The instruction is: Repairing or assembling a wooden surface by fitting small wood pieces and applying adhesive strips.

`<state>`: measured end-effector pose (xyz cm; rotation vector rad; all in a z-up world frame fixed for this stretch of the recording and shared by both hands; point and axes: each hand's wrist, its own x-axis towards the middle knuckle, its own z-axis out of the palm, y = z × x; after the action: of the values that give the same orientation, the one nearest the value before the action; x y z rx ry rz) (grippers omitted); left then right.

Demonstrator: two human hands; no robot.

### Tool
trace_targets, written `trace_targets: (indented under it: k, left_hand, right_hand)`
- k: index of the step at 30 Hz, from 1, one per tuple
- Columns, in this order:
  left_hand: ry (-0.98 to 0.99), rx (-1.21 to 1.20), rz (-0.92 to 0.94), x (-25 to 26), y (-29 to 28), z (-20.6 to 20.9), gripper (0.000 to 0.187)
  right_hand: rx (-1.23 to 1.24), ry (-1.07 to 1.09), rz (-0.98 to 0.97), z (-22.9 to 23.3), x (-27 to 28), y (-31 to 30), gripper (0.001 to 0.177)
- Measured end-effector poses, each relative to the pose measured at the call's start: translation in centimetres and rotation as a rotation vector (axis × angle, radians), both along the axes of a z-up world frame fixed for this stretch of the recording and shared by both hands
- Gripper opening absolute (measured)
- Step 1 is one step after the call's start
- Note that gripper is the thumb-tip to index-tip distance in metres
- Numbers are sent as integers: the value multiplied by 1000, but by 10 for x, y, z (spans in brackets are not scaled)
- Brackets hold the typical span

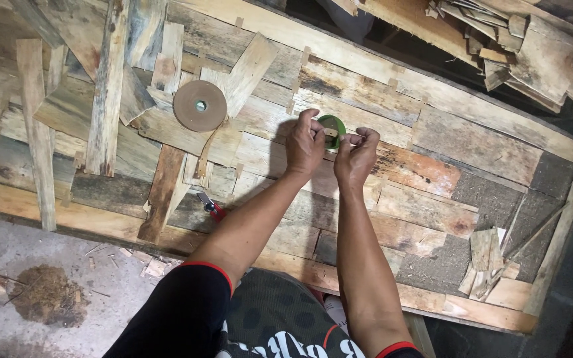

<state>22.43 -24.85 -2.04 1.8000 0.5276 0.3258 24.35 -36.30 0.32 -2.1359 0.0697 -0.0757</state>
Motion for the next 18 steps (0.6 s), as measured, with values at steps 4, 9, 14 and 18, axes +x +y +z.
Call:
trace_targets:
  k: [4,9,14,18]
  left_hand:
    - [42,14,62,3,-3,-9,47]
    - [30,136,36,4,-4,-8,46]
    - [98,311,12,7,-8,-16,43]
    - [86,387,-15,9,-11,-29,40]
  right_hand:
    - [-57,-41,-57,4,-1,4,34]
    - [-167,41,-79,-23,5,3,45]
    - [129,203,-120,-51,13,10,42]
    - [244,280,-164,-45,13,15,33]
